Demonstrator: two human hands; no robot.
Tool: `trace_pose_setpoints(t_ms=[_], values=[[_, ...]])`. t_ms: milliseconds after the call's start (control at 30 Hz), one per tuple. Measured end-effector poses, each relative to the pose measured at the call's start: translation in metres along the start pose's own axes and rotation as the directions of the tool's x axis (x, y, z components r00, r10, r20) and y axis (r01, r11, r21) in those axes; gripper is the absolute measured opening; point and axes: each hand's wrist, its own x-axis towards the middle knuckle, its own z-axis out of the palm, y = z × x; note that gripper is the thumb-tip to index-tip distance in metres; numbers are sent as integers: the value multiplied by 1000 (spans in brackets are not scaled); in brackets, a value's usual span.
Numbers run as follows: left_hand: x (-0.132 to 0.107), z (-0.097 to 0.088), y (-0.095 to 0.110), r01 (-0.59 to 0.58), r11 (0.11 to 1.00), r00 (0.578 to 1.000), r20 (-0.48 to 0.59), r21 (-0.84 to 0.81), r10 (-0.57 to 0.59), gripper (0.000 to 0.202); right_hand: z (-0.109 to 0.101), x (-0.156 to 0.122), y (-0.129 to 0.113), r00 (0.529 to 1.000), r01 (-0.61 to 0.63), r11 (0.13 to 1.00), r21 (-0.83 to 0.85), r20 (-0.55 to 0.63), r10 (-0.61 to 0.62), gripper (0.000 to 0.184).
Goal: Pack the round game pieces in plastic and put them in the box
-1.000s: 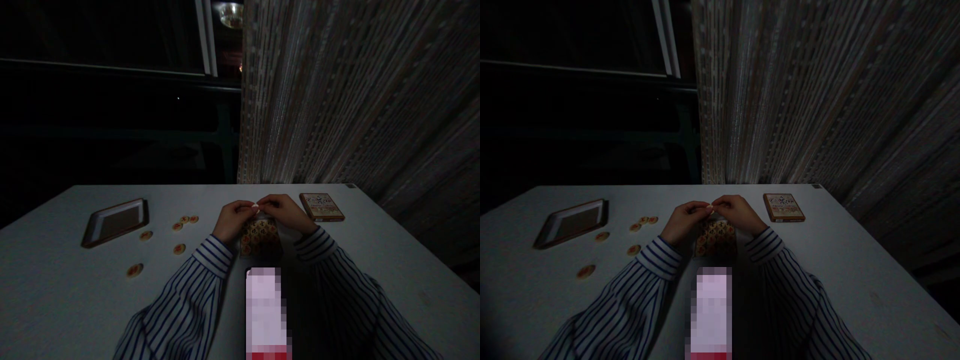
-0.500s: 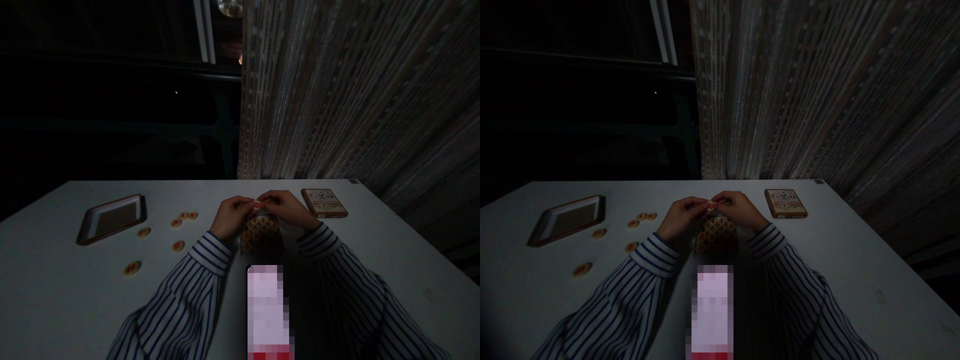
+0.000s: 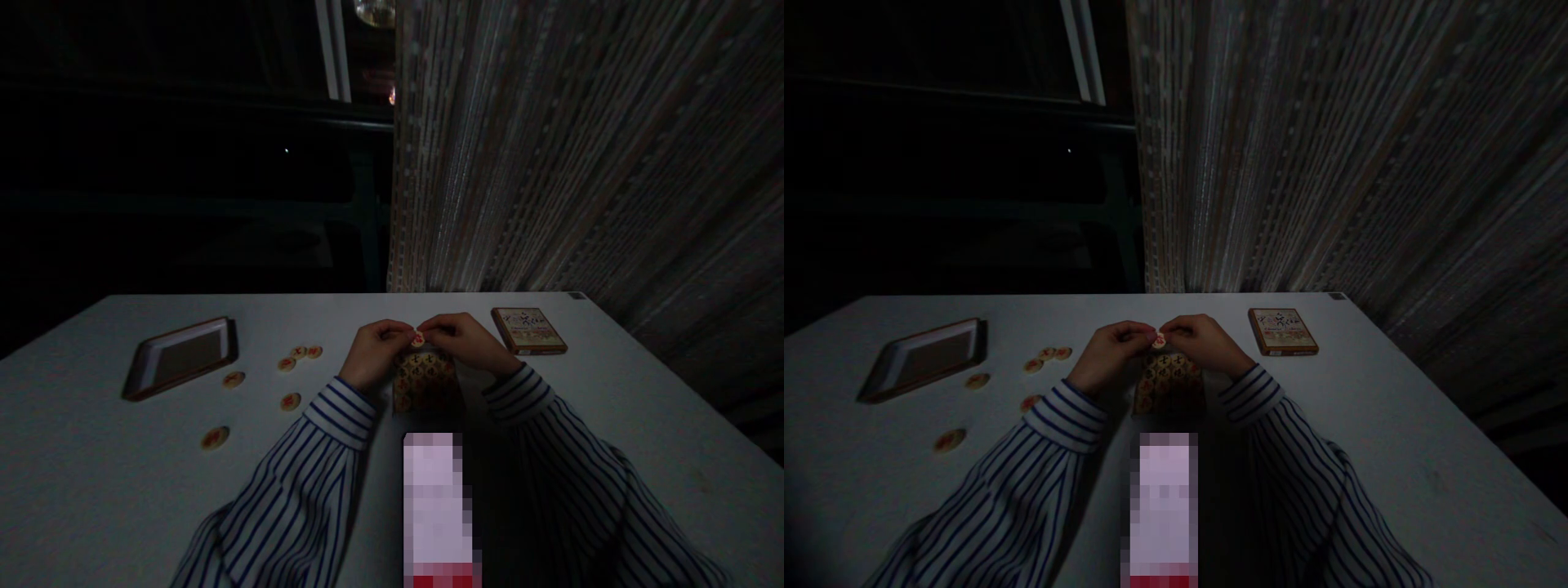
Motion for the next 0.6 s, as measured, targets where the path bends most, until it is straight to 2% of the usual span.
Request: trace_pose_setpoints(t_ms=[200, 333, 600], values=[[2, -2, -3, 1, 1000, 999, -40, -7, -2, 20, -1, 1, 7, 999, -41, 999, -17, -5, 40, 21], [4, -2, -4, 16, 999, 998, -63, -36, -19, 21, 2, 1, 8, 998, -64, 997, 35, 7, 64, 20], [0, 2, -1, 78, 987, 996, -23, -139, -82, 25, 4, 1, 0, 993, -110, 989, 100, -28, 113, 18]])
